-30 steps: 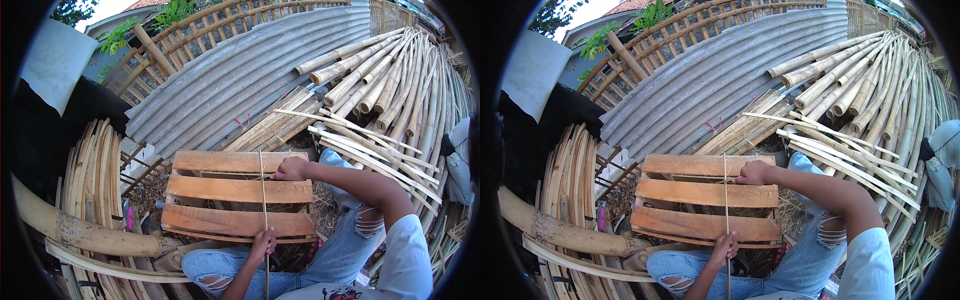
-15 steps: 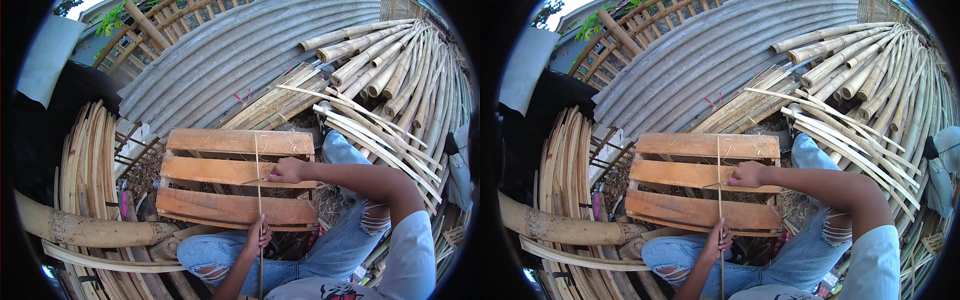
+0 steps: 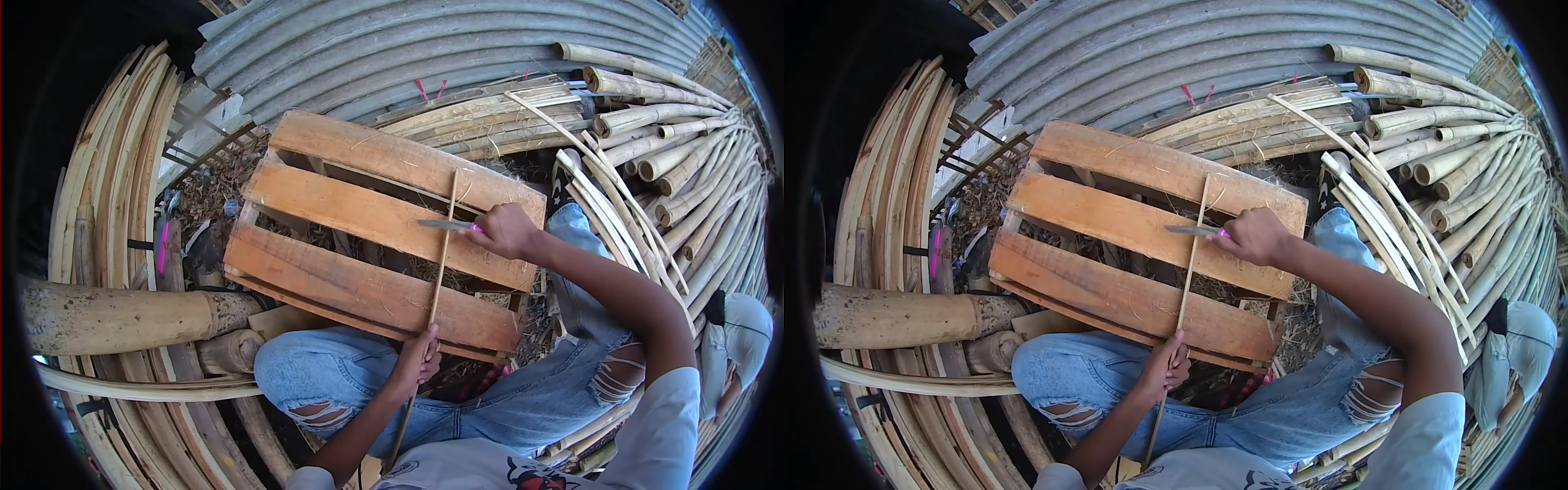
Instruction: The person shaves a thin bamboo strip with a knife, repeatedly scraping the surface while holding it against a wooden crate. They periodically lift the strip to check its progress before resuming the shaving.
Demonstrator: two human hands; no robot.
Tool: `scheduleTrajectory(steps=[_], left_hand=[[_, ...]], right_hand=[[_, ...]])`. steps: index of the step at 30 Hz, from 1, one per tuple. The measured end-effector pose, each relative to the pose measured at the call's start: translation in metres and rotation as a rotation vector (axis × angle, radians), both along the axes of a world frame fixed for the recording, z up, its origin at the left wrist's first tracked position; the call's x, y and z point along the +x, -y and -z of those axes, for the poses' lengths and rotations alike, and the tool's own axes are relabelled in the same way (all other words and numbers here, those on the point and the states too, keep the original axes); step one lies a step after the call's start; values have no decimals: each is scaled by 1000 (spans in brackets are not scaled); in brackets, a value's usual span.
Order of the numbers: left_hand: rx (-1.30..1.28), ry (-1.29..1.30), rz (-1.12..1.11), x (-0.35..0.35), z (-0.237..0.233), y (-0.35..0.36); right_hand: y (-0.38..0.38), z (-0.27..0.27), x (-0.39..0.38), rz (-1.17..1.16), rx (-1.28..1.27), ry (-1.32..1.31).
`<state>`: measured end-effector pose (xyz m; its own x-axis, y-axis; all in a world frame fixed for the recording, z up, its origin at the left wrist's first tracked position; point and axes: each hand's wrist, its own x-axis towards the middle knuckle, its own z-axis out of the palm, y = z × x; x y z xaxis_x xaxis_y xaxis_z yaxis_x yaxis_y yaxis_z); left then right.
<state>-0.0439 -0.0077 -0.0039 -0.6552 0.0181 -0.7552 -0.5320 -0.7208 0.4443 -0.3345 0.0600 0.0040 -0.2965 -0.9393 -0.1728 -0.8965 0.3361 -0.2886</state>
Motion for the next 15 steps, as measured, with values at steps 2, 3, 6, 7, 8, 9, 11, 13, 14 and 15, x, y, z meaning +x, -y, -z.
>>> scheduleTrajectory(steps=[2,3,6,7,8,9,11,13,14,15], left_hand=[[7,-2,-7,0,2,1],[6,-9,-11,1,2,1],[-32,-13,-3,-1,-1,-1],[-34,-12,-2,0,1,-2],[-34,-23,-8,-2,0,-3],[-37,-3,-2,-2,-2,-3],[-45,15,5,-3,-1,1],[4,0,-2,0,2,0],[6,5,1,1,3,0],[9,-1,2,2,3,-1]], right_hand=[[1,7,5,-116,-12,17],[6,8,-3,9,-37,22],[15,1,-42,202,-62,-40],[14,2,-40,169,-29,-61],[11,3,-33,140,1,-80],[7,-1,-12,81,30,-26],[1,3,5,-95,10,22],[7,6,-2,73,-11,108],[13,17,-23,282,-92,202],[17,10,-34,159,-219,-55]])
